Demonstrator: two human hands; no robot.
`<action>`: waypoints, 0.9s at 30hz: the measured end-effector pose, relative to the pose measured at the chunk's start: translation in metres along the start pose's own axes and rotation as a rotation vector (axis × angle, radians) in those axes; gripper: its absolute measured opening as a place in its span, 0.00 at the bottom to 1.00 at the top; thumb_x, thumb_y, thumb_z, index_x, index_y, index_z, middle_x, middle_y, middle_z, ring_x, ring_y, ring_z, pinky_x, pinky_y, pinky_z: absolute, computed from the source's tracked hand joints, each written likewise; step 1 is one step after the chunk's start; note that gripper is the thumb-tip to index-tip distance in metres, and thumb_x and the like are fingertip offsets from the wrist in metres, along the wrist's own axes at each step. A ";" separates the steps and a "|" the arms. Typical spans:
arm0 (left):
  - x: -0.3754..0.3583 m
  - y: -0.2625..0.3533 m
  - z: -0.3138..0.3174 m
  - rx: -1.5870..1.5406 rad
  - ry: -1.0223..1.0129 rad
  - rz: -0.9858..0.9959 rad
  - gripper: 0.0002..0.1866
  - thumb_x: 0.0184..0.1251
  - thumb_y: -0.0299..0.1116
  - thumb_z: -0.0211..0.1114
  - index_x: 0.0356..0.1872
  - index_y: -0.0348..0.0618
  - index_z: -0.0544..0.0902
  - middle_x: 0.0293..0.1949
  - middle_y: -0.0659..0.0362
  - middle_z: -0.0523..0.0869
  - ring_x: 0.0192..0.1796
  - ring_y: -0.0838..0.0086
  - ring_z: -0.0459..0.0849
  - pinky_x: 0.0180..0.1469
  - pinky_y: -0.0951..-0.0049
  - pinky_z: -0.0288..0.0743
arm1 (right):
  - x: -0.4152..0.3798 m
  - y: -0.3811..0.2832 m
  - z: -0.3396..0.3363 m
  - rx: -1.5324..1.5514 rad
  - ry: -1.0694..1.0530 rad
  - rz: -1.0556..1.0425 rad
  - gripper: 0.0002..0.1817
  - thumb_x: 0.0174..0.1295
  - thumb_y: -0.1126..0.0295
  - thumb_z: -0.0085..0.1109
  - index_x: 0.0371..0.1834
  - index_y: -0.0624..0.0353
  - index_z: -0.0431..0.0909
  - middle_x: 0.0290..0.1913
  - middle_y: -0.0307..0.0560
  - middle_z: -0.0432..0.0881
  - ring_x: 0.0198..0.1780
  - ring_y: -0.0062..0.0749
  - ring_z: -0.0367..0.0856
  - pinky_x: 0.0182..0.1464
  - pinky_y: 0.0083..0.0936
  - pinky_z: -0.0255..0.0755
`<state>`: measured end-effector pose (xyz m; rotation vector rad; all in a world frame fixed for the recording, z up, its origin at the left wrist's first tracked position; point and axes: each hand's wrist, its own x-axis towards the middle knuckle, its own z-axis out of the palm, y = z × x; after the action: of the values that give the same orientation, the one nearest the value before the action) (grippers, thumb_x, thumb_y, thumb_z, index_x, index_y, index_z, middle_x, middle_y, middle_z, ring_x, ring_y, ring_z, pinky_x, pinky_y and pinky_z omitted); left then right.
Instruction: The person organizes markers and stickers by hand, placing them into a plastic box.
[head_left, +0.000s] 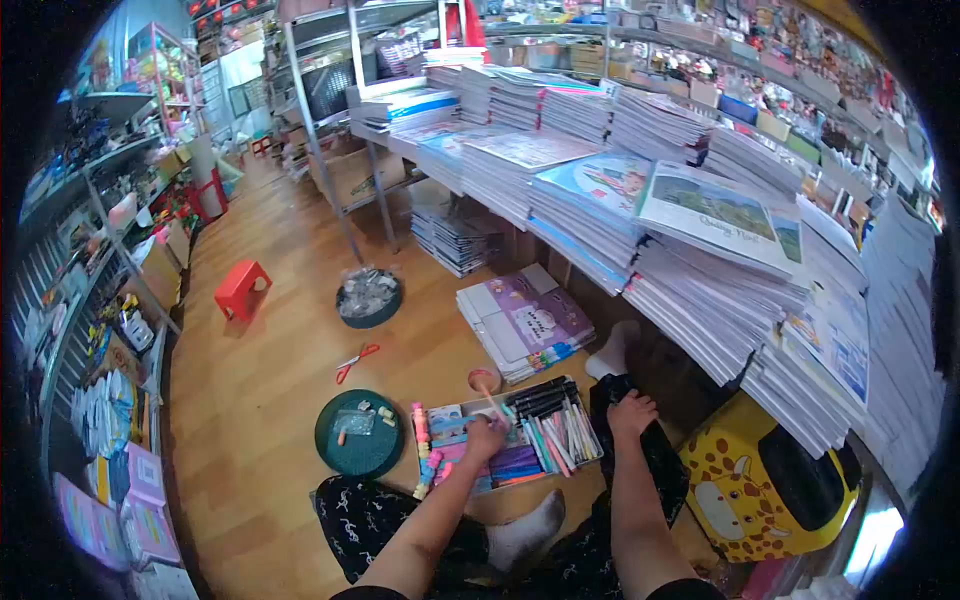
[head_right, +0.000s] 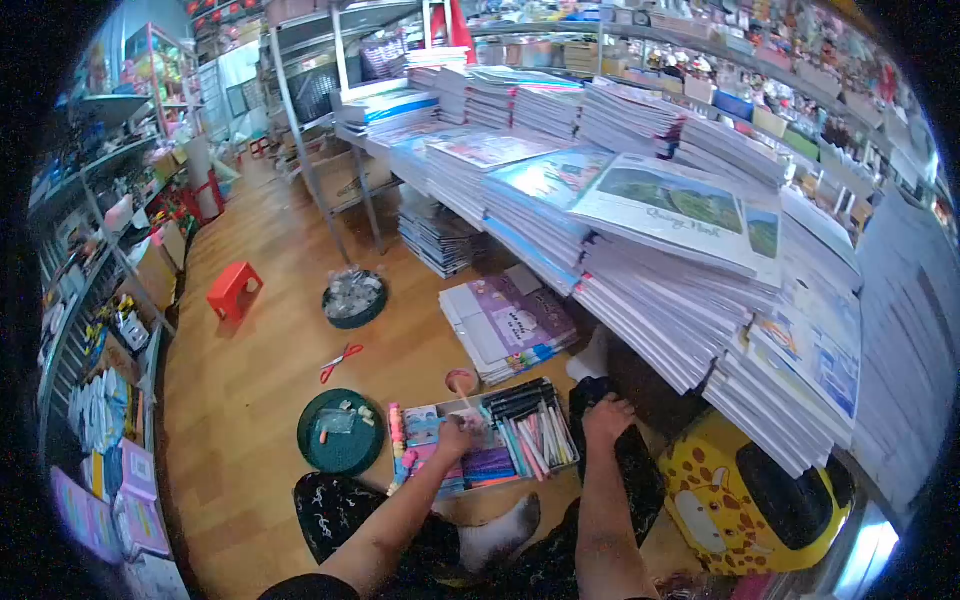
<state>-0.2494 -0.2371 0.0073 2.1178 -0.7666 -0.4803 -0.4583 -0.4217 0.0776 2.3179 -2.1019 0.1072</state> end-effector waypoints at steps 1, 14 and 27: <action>-0.003 0.002 0.000 -0.044 -0.027 0.021 0.21 0.54 0.39 0.59 0.39 0.27 0.72 0.36 0.33 0.75 0.45 0.44 0.71 0.48 0.55 0.65 | 0.002 0.001 0.003 -0.008 -0.013 0.010 0.32 0.46 0.50 0.59 0.51 0.60 0.66 0.52 0.60 0.68 0.55 0.52 0.65 0.53 0.47 0.60; 0.010 -0.055 -0.106 -0.158 0.297 0.053 0.14 0.51 0.35 0.59 0.34 0.33 0.77 0.32 0.44 0.80 0.38 0.54 0.79 0.41 0.62 0.71 | -0.007 0.002 0.013 -0.150 0.177 -0.108 0.29 0.46 0.48 0.57 0.47 0.57 0.69 0.44 0.59 0.73 0.46 0.52 0.72 0.44 0.47 0.68; 0.034 -0.174 -0.192 0.172 0.353 -0.270 0.18 0.48 0.30 0.62 0.44 0.39 0.75 0.40 0.47 0.79 0.44 0.57 0.78 0.47 0.65 0.70 | -0.004 -0.014 0.005 -0.266 0.124 -0.078 0.30 0.48 0.47 0.56 0.47 0.58 0.67 0.45 0.60 0.73 0.47 0.53 0.72 0.44 0.47 0.69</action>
<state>-0.0533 -0.0669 -0.0201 2.3931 -0.3314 -0.1725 -0.4445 -0.4167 0.0729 2.1740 -1.8396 -0.0272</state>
